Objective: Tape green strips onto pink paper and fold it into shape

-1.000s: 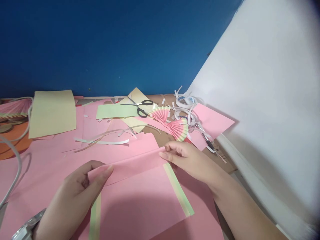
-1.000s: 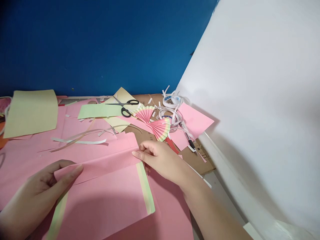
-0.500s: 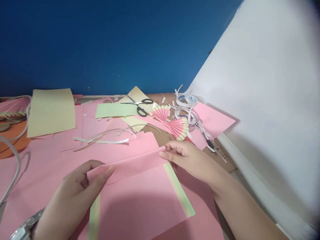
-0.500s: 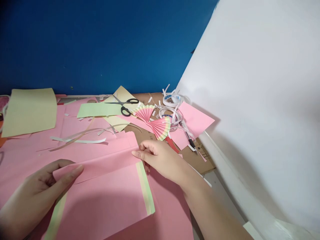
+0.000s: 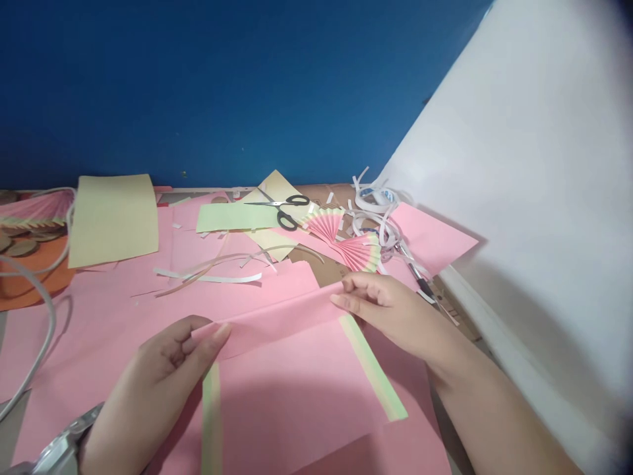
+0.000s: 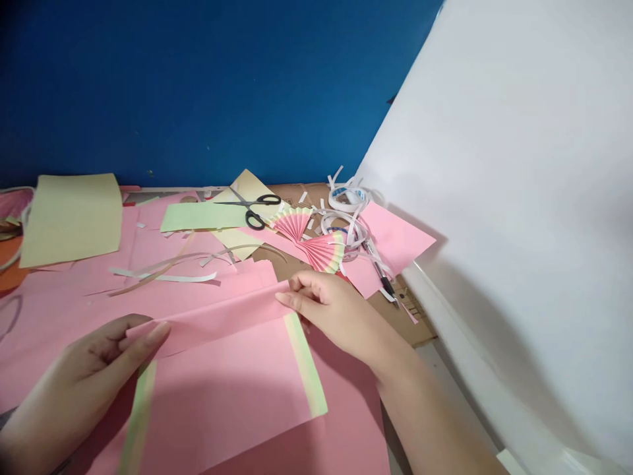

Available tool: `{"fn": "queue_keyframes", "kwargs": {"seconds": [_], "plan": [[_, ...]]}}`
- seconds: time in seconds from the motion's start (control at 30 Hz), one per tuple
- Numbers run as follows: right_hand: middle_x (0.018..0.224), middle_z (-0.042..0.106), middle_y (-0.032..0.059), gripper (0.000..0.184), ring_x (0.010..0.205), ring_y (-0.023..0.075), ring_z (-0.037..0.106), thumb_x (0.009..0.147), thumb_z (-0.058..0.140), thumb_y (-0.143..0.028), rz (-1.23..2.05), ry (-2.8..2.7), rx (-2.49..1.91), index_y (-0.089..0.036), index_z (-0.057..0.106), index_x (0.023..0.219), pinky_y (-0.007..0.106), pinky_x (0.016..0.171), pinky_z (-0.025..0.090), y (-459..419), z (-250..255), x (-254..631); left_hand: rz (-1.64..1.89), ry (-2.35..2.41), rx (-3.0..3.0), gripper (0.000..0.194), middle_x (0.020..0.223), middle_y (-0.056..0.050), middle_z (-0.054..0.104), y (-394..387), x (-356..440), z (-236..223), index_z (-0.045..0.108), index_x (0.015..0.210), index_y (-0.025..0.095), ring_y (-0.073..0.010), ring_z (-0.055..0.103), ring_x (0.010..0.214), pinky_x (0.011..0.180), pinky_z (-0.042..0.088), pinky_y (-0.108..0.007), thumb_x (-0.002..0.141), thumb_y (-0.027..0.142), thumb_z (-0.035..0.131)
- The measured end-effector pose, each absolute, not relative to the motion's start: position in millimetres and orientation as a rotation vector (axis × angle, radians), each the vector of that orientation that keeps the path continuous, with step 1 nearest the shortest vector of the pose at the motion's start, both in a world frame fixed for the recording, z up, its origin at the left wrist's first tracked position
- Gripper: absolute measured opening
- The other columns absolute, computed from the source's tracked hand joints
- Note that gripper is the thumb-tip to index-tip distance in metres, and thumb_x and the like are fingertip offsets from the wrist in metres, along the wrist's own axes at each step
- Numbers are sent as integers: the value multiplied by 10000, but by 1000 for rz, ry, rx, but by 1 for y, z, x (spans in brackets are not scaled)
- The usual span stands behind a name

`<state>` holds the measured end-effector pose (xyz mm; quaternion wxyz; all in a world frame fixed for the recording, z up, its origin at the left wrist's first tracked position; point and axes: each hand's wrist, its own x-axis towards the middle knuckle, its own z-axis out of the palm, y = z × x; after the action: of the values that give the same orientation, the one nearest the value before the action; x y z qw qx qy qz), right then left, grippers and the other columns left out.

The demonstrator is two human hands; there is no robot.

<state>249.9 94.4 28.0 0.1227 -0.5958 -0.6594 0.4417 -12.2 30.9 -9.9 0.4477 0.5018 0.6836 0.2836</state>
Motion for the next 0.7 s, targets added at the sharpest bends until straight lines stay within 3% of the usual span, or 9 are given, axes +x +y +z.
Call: {"fn": "queue_keyframes", "kwargs": {"seconds": [0.27, 0.5, 0.7], "plan": [[619, 305, -51, 383, 554, 105, 294, 844, 447, -549, 1210, -1937, -1792, -203, 445, 680, 230, 510, 214, 98, 30, 254, 717, 1641, 1314, 380, 569, 49, 344, 30, -11, -5, 410, 591, 205, -111, 348, 540, 491, 324, -210, 845, 486, 437], [625, 381, -40, 384, 584, 124, 385, 830, 466, -553, 1197, -1910, -1783, -202, 447, 676, 246, 536, 288, 104, 28, 261, 708, 1541, 1256, 370, 505, 59, 492, 31, -11, -8, 406, 586, 207, -101, 448, 482, 484, 331, -205, 854, 458, 456], [643, 379, -38, 384, 599, 124, 372, 821, 474, -561, 1114, -1871, -1836, -199, 470, 694, 250, 546, 287, 101, 27, 260, 673, 1566, 1294, 376, 515, 60, 521, 30, -13, -11, 407, 592, 206, -103, 482, 502, 489, 310, -212, 870, 457, 435]]}}
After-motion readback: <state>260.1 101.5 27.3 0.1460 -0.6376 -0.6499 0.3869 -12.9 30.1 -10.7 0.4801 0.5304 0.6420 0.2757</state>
